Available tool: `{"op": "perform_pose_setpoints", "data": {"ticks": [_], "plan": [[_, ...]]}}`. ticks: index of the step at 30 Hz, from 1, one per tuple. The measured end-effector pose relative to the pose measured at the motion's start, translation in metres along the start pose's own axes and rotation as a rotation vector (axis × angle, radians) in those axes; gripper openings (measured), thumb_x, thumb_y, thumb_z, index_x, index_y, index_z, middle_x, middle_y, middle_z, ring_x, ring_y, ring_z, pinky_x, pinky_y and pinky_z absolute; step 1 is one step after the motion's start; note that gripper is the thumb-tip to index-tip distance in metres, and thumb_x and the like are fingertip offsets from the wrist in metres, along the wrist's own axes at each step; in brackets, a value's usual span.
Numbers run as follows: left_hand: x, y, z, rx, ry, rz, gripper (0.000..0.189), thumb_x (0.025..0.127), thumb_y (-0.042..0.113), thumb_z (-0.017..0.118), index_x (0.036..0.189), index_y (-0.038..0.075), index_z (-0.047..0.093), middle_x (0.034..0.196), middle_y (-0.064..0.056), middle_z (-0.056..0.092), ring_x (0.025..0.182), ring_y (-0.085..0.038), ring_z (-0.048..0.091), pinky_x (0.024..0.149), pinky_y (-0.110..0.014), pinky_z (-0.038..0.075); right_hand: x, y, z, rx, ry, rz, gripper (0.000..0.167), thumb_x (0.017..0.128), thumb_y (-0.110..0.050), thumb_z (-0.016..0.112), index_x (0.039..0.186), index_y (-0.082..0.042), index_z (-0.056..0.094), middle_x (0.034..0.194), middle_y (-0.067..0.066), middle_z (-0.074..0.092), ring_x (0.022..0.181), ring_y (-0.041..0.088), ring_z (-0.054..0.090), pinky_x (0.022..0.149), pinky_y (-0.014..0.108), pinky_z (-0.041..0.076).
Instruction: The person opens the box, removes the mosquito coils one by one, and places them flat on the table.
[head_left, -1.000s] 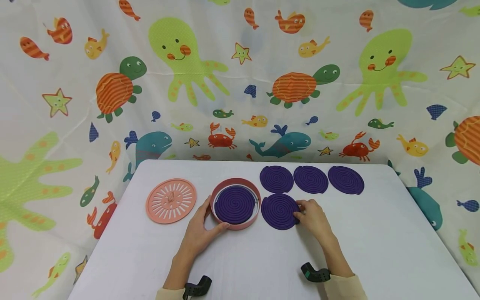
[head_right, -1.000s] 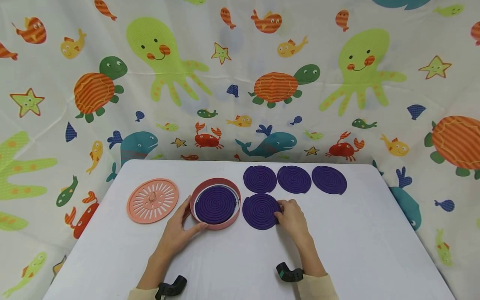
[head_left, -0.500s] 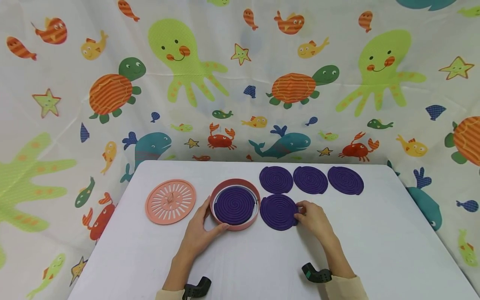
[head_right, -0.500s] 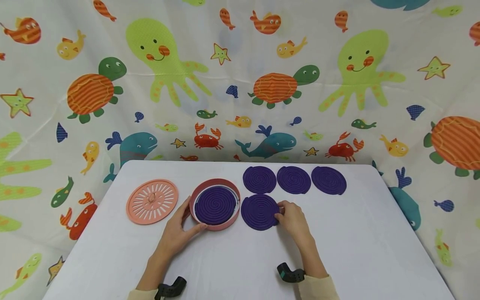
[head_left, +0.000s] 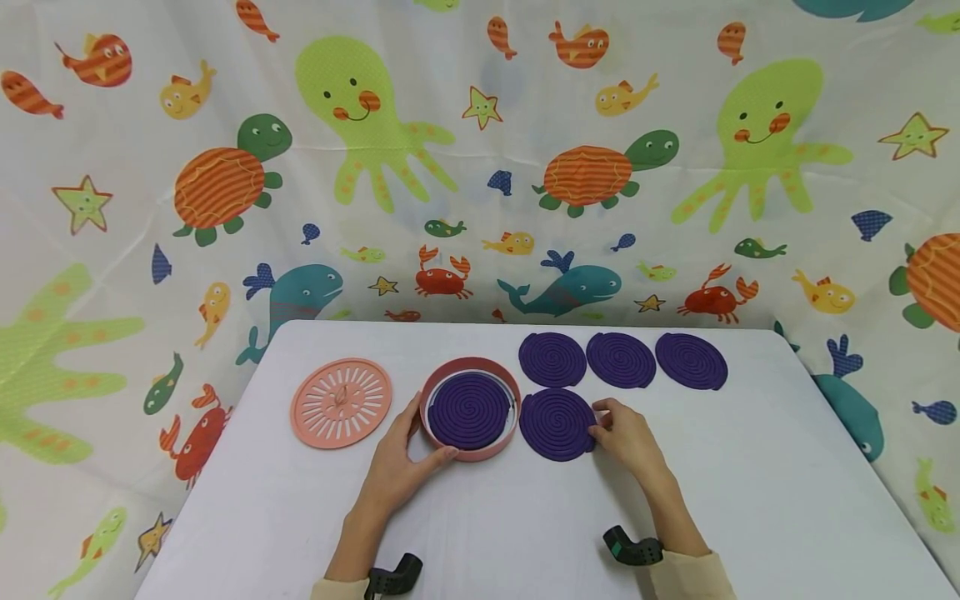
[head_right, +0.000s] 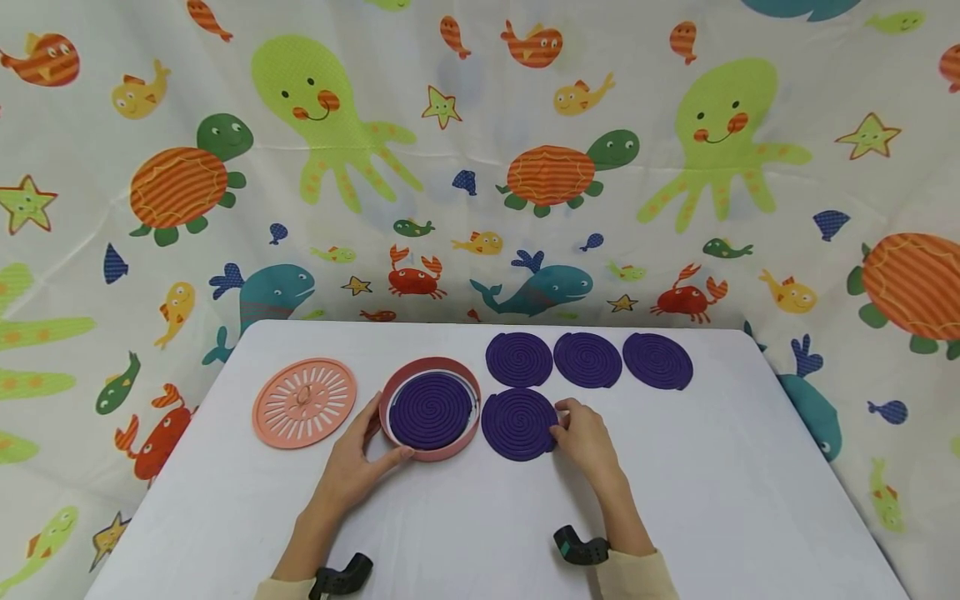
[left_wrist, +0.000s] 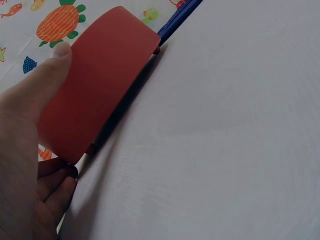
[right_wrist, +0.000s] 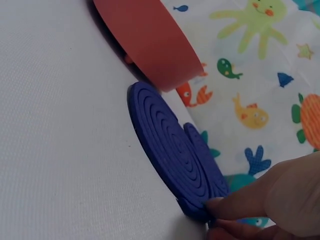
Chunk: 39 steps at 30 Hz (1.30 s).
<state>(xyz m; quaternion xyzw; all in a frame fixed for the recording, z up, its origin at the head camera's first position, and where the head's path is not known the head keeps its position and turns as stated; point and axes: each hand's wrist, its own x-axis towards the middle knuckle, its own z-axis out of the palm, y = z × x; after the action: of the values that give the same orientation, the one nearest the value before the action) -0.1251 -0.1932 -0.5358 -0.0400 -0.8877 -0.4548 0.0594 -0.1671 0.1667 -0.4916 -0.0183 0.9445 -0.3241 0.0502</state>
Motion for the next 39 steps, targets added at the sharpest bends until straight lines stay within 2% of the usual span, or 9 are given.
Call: {"op": "perform_pose_setpoints", "data": {"ticks": [6,14,21,27,33,39], "plan": [[-0.0008,-0.0011,0.0003,0.006,0.001,-0.003,0.105,0.077,0.058,0.08,0.159,0.02,0.028,0.161,-0.002,0.039,0.146,-0.022,0.043,0.119,-0.043,0.04,0.0015,0.003,0.0016,0.023,0.008,0.041,0.027,0.092,-0.006,0.059,0.116,0.003,0.065,0.095,0.017,0.072,0.077,0.023,0.064,0.061,0.03,0.051],[-0.0014,-0.0021,-0.0002,0.003,0.004,0.005,0.104,0.077,0.058,0.08,0.159,0.021,0.028,0.16,-0.002,0.039,0.146,-0.021,0.043,0.119,-0.042,0.04,0.0037,0.0022,0.0058,0.019,0.078,0.074,0.022,0.083,-0.008,0.06,0.103,-0.001,0.067,0.086,0.01,0.071,0.072,0.021,0.06,0.06,0.028,0.047],[-0.0018,-0.0019,-0.0001,-0.004,0.006,0.006,0.104,0.077,0.058,0.08,0.159,0.022,0.028,0.161,-0.002,0.039,0.146,-0.021,0.043,0.119,-0.042,0.039,0.0048,0.002,0.0076,0.024,0.134,0.091,0.015,0.082,-0.009,0.063,0.094,-0.003,0.068,0.084,0.009,0.068,0.075,0.023,0.061,0.064,0.029,0.046],[-0.0018,0.0002,-0.0007,-0.003,0.005,-0.003,0.105,0.076,0.058,0.08,0.159,0.021,0.029,0.16,-0.003,0.04,0.145,-0.022,0.044,0.118,-0.044,0.041,0.0041,0.0021,0.0053,0.015,0.124,0.088,0.015,0.084,-0.011,0.062,0.095,-0.003,0.069,0.085,0.008,0.069,0.075,0.022,0.061,0.063,0.028,0.046],[-0.0014,0.0017,-0.0011,0.002,0.0,-0.008,0.105,0.077,0.059,0.08,0.159,0.021,0.028,0.16,-0.003,0.04,0.146,-0.022,0.043,0.119,-0.044,0.04,0.0051,0.0036,0.0061,0.012,0.113,0.043,0.015,0.088,-0.015,0.069,0.096,-0.002,0.067,0.084,0.009,0.066,0.076,0.022,0.059,0.064,0.029,0.045],[-0.0013,0.0022,-0.001,-0.001,-0.002,-0.006,0.104,0.077,0.058,0.08,0.159,0.023,0.028,0.16,-0.003,0.04,0.146,-0.022,0.043,0.119,-0.043,0.04,0.0062,0.0052,0.0078,0.016,0.103,0.039,0.017,0.088,-0.016,0.071,0.098,-0.002,0.067,0.083,0.007,0.066,0.075,0.02,0.058,0.064,0.028,0.044]]}}
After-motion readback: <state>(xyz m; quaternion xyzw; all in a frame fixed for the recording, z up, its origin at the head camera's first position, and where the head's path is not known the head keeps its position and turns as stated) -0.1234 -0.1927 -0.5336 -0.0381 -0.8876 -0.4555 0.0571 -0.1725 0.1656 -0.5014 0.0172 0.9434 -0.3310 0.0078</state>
